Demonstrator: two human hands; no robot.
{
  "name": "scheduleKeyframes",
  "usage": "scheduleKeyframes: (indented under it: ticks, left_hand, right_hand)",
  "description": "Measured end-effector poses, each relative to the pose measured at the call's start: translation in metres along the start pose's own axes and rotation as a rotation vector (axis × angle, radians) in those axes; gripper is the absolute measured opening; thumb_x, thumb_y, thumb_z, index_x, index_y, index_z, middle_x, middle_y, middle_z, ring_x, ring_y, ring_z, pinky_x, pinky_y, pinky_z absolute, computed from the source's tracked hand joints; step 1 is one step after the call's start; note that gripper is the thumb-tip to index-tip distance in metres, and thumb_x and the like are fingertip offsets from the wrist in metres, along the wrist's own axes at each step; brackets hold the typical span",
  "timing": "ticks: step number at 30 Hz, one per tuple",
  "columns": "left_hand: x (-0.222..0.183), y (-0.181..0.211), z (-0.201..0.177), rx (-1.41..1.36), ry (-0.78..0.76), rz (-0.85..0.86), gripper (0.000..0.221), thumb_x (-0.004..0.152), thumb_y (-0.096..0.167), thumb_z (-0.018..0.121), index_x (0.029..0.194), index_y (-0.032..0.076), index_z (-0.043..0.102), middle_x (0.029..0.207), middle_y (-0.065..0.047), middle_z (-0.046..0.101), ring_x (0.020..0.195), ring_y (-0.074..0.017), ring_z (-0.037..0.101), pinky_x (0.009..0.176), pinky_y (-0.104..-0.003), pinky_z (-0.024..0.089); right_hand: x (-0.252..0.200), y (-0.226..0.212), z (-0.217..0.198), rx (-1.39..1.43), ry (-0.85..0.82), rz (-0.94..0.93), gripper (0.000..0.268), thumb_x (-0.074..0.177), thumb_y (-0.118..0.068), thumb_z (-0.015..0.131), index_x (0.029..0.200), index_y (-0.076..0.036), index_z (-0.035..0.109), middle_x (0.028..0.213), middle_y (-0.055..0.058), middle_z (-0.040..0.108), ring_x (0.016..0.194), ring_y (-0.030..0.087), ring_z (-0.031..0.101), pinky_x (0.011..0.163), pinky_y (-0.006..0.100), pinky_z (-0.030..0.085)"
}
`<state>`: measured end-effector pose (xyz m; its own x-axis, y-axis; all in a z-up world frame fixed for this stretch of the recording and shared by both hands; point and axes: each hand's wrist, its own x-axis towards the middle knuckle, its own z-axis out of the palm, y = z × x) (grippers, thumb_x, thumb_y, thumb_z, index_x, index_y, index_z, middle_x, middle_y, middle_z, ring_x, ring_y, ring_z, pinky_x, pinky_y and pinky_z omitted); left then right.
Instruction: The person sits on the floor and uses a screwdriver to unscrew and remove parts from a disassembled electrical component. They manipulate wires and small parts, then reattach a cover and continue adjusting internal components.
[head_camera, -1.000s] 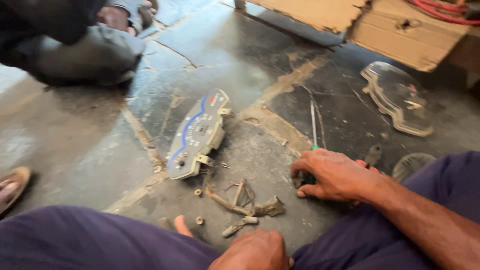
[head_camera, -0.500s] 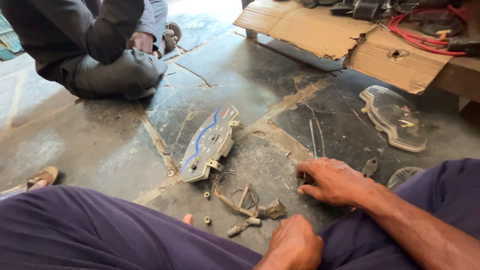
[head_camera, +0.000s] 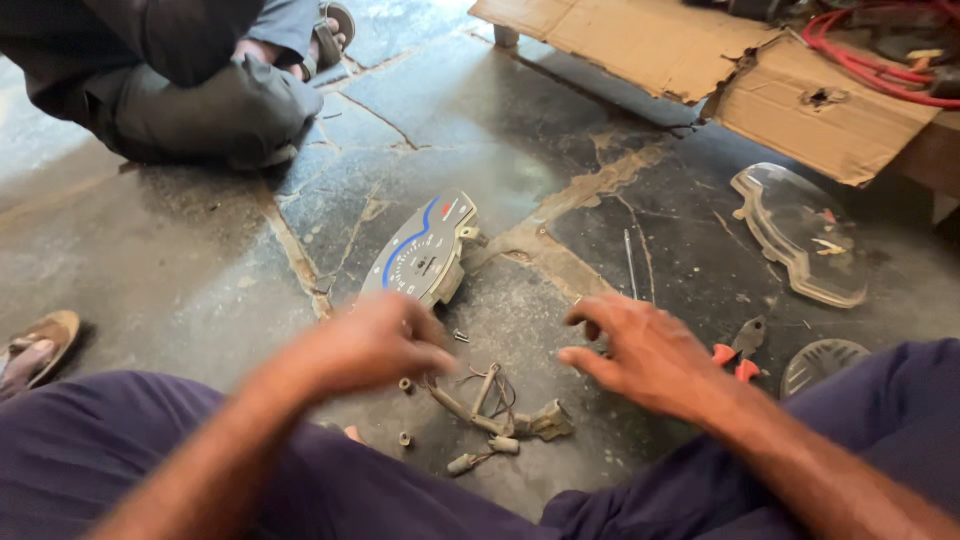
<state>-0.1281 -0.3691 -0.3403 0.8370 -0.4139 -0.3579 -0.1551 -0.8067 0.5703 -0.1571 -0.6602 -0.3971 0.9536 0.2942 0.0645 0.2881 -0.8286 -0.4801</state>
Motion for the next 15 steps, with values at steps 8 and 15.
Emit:
scheduleKeyframes:
  ticks: [8,15]
  left_hand:
    - [0.03,-0.08,-0.019,-0.006,0.195,-0.39,0.167,0.049,0.053,0.099,0.161,0.005,-0.014,0.16,-0.032,0.027,0.152,-0.0397,0.03,0.124,-0.042,0.026]
    - [0.055,-0.097,-0.008,-0.007,0.169,-0.348,0.172,0.042,0.06,0.098,0.159,0.002,-0.015,0.163,-0.032,0.019,0.154,-0.0402,0.024,0.126,-0.044,0.024]
  right_hand:
    - [0.004,-0.075,0.052,0.222,-0.013,-0.07,0.046,0.081,-0.041,0.078,0.115,-0.011,0.07,0.102,0.009,0.069,0.097,0.029,0.068,0.083,0.042,0.053]
    - [0.004,-0.072,0.063,0.155,-0.159,-0.245,0.045,0.081,-0.029,0.08,0.117,-0.008,0.064,0.105,0.011,0.058,0.101,0.033,0.061,0.085,0.046,0.049]
